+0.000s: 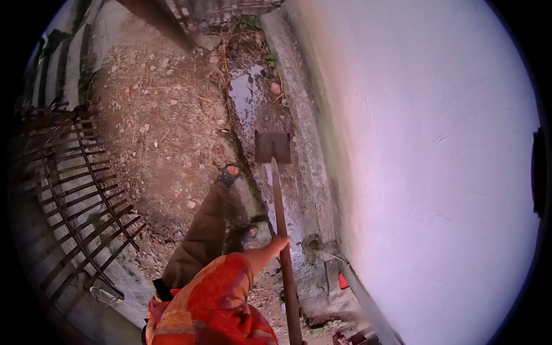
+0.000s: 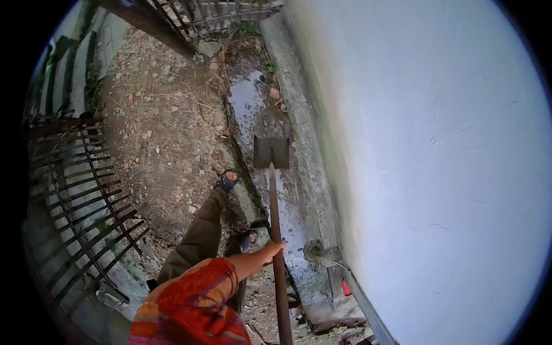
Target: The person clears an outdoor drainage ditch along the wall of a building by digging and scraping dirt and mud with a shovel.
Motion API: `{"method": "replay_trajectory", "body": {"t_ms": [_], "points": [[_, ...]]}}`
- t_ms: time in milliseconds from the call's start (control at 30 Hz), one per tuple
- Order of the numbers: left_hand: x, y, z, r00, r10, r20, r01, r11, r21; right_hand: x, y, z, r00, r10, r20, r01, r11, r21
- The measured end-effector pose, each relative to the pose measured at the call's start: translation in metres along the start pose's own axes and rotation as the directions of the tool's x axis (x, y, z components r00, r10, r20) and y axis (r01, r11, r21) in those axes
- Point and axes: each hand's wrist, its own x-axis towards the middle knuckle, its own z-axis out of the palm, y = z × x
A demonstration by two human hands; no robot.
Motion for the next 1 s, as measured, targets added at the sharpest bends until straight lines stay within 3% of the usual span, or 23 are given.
{"method": "replay_trajectory", "body": {"t_ms": [33,67,100,167,267,333,367,467,533,567,600,633,733,800,900,1000], "points": [[0.004,0.014,0.003,1.000,-0.016,-0.001,0.016,1.000,-0.006,0.008,0.006,0.001,1.000,0.017,0.010,-0.017,1.000,0.008],[-0.004,0.021,0.011,0.995,-0.091,-0.027,0.091,0.996,0.000,0.016,0.014,0.006,0.995,0.022,-0.093,-0.020,1.000,0.023],[-0.015,0.028,0.016,0.999,0.000,-0.051,0.005,0.994,0.106,0.026,0.019,0.013,0.980,0.022,-0.198,-0.015,0.999,0.039],[0.004,0.009,0.016,1.000,0.011,0.028,-0.012,0.999,0.031,0.038,0.020,0.014,0.935,0.090,-0.344,-0.098,0.995,-0.005],[0.027,-0.007,0.011,0.998,-0.038,0.056,0.029,0.989,0.147,0.068,0.036,0.025,0.955,0.136,-0.265,-0.158,0.985,-0.066],[0.012,0.000,0.006,0.998,0.024,-0.062,-0.013,0.984,0.177,0.080,0.055,0.051,0.983,0.092,-0.158,-0.071,0.989,0.131],[0.004,0.005,0.002,0.991,0.039,-0.130,-0.009,0.975,0.222,0.088,0.063,0.066,0.986,0.090,-0.139,-0.072,0.988,0.133],[0.024,-0.003,-0.016,0.992,0.096,-0.082,-0.066,0.946,0.316,0.132,0.086,0.109,0.986,0.115,-0.118,-0.100,0.987,0.125],[0.047,0.002,-0.010,0.986,0.169,0.003,-0.165,0.955,0.246,0.181,0.135,0.132,0.962,-0.053,-0.269,0.030,0.995,-0.091],[0.058,0.008,-0.006,0.984,0.177,0.022,-0.174,0.932,0.319,0.191,0.116,0.105,0.966,0.023,-0.259,-0.043,0.996,-0.073],[0.098,-0.004,-0.006,0.966,0.256,0.013,-0.256,0.957,0.138,0.205,0.112,0.090,0.942,-0.015,-0.335,-0.036,0.989,-0.144],[0.103,0.016,0.002,0.963,0.260,0.076,-0.270,0.944,0.190,0.218,0.105,0.070,0.943,-0.043,-0.330,0.001,0.992,-0.124],[0.087,0.065,0.034,0.966,0.251,0.054,-0.256,0.960,0.113,0.218,0.055,0.002,0.924,-0.096,-0.369,0.020,0.979,-0.205],[0.078,0.078,0.047,0.985,0.173,-0.016,-0.172,0.984,0.047,0.215,0.048,-0.017,0.913,-0.134,-0.386,0.037,0.968,-0.248],[0.092,0.076,0.043,0.979,0.188,0.082,-0.196,0.975,0.102,0.197,0.035,-0.038,0.916,-0.129,-0.379,0.039,0.971,-0.237],[0.101,0.069,0.031,0.982,0.188,0.031,-0.190,0.977,0.096,0.200,0.035,-0.025,0.902,-0.160,-0.402,0.049,0.960,-0.274]]}}
